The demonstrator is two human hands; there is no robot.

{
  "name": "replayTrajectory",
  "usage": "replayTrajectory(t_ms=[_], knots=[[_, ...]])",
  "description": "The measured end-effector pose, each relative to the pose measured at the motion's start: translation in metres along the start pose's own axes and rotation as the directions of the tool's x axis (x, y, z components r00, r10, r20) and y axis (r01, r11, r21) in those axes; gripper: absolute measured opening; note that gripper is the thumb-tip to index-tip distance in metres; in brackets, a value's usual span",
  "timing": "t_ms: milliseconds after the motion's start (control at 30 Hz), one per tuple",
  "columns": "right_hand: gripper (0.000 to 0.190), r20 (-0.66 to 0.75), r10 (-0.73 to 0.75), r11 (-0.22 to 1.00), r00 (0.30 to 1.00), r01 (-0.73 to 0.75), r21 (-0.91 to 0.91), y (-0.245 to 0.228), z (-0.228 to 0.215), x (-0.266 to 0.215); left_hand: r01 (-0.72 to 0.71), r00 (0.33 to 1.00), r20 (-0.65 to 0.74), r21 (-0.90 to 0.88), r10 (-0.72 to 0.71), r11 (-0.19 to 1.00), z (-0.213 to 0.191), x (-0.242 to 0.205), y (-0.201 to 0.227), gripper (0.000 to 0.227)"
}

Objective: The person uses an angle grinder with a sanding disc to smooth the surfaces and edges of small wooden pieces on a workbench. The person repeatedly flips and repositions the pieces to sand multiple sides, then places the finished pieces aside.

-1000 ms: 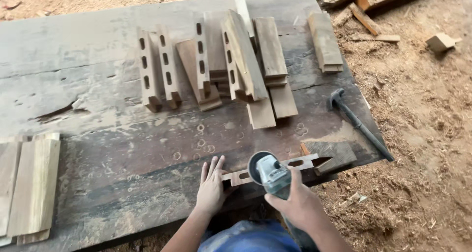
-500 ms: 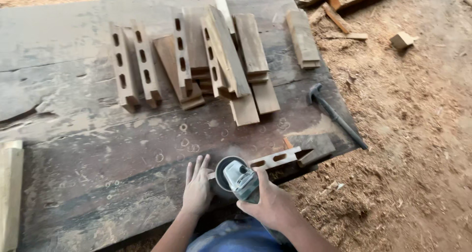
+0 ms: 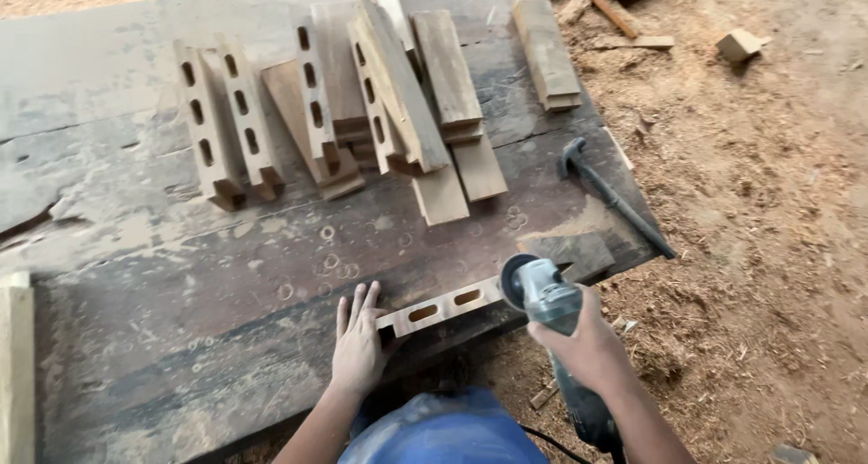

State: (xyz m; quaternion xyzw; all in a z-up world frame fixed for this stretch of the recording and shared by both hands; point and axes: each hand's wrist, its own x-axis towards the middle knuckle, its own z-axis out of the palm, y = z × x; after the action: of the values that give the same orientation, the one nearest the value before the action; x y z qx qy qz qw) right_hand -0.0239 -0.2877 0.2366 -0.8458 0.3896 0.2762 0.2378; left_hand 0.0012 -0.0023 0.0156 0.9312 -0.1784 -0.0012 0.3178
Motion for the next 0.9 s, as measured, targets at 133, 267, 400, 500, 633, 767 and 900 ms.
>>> replayTrajectory(t_ms=[133, 267, 400, 500, 633, 767, 900], knots=[[0.101, 0.028, -0.045, 0.999, 0.999, 0.045, 0.009, -0.016, 0.016, -0.008, -0.009, 1.0, -0.018, 0.001, 0.009, 1.0, 0.002, -0.001, -0.001, 0.043], [0.095, 0.16, -0.242, 0.968, 0.957, 0.25, -0.028, -0.048, 0.048, -0.034, 0.002, 1.0, -0.015, 0.0, -0.002, 1.0, 0.007, 0.001, -0.005, 0.044], [0.094, 0.242, -0.355, 0.89, 0.903, 0.406, -0.207, -0.063, 0.059, -0.053, -0.007, 0.999, 0.045, 0.203, -0.003, 0.979, 0.008, -0.002, -0.011, 0.045], [0.098, 0.177, -0.412, 0.88, 0.894, 0.441, -0.177, -0.049, 0.047, -0.05, -0.08, 0.995, -0.052, 0.046, 0.082, 0.996, 0.01, -0.001, -0.011, 0.068], [0.1, 0.18, -0.177, 0.971, 0.968, 0.202, -0.126, -0.019, 0.018, -0.021, -0.028, 0.998, -0.058, -0.016, 0.027, 0.999, 0.01, -0.003, -0.008, 0.047], [0.099, 0.064, -0.146, 0.982, 0.987, 0.153, -0.114, 0.012, -0.011, 0.007, 0.013, 1.0, -0.005, 0.022, -0.013, 1.0, 0.008, 0.002, -0.002, 0.048], [0.097, -0.062, -0.017, 1.0, 0.998, 0.017, -0.001, 0.048, -0.038, 0.036, 0.017, 0.999, 0.033, 0.06, -0.019, 0.998, 0.003, 0.002, -0.001, 0.046]])
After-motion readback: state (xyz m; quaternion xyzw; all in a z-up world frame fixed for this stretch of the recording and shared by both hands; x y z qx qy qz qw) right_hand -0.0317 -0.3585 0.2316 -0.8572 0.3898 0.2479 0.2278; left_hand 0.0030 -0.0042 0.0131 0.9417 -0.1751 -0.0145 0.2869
